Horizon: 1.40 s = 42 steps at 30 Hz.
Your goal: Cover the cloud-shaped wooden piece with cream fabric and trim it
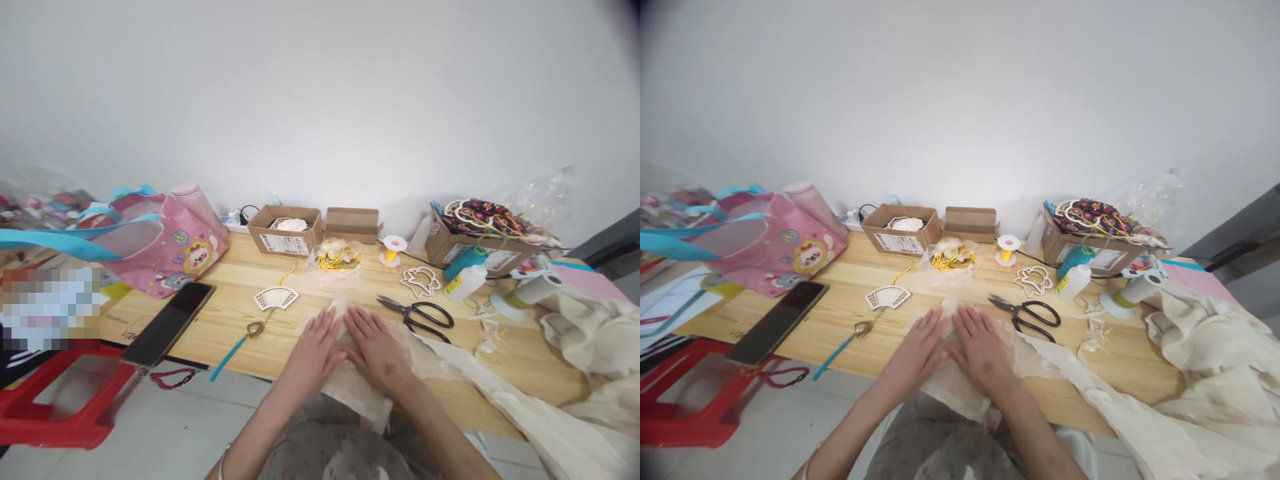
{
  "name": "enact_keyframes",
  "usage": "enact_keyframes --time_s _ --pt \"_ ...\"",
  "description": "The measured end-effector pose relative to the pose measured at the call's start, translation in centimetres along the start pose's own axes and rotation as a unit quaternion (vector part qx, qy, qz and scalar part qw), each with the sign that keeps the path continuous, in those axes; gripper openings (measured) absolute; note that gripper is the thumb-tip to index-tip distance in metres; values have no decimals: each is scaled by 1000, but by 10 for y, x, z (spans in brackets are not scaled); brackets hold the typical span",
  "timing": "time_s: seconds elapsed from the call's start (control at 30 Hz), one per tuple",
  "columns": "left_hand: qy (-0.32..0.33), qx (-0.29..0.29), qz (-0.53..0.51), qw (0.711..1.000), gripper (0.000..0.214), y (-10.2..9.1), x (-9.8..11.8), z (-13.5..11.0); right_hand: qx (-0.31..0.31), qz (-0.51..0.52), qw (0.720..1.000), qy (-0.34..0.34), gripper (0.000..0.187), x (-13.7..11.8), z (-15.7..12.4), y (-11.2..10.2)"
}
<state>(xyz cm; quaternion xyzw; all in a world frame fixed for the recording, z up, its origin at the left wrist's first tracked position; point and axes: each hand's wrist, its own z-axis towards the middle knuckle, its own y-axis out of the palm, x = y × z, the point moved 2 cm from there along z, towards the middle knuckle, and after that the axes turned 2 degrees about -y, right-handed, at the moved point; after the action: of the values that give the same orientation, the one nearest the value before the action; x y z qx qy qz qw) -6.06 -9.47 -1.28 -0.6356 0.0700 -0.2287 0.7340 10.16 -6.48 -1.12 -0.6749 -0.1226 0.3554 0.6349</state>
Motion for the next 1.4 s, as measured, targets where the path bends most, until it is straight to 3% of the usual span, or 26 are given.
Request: enact_keyframes --time_s 0.13,0.4,0.77,1.07,1.4 --pt "-2 0 41 999 55 11 8 0 0 1 1000 -4 54 0 0 -2" --pt "-21 -9 75 997 52 6 9 0 5 -14 999 30 56 0 1 0" --pt "-46 8 -2 999 43 3 6 9 29 -8 999 32 56 1 0 3" --pt "34 -10 25 999 55 12 3 25 19 -12 998 60 63 6 -3 -1" --pt "-14 17 53 998 54 15 6 23 45 0 997 58 65 11 -7 -2"
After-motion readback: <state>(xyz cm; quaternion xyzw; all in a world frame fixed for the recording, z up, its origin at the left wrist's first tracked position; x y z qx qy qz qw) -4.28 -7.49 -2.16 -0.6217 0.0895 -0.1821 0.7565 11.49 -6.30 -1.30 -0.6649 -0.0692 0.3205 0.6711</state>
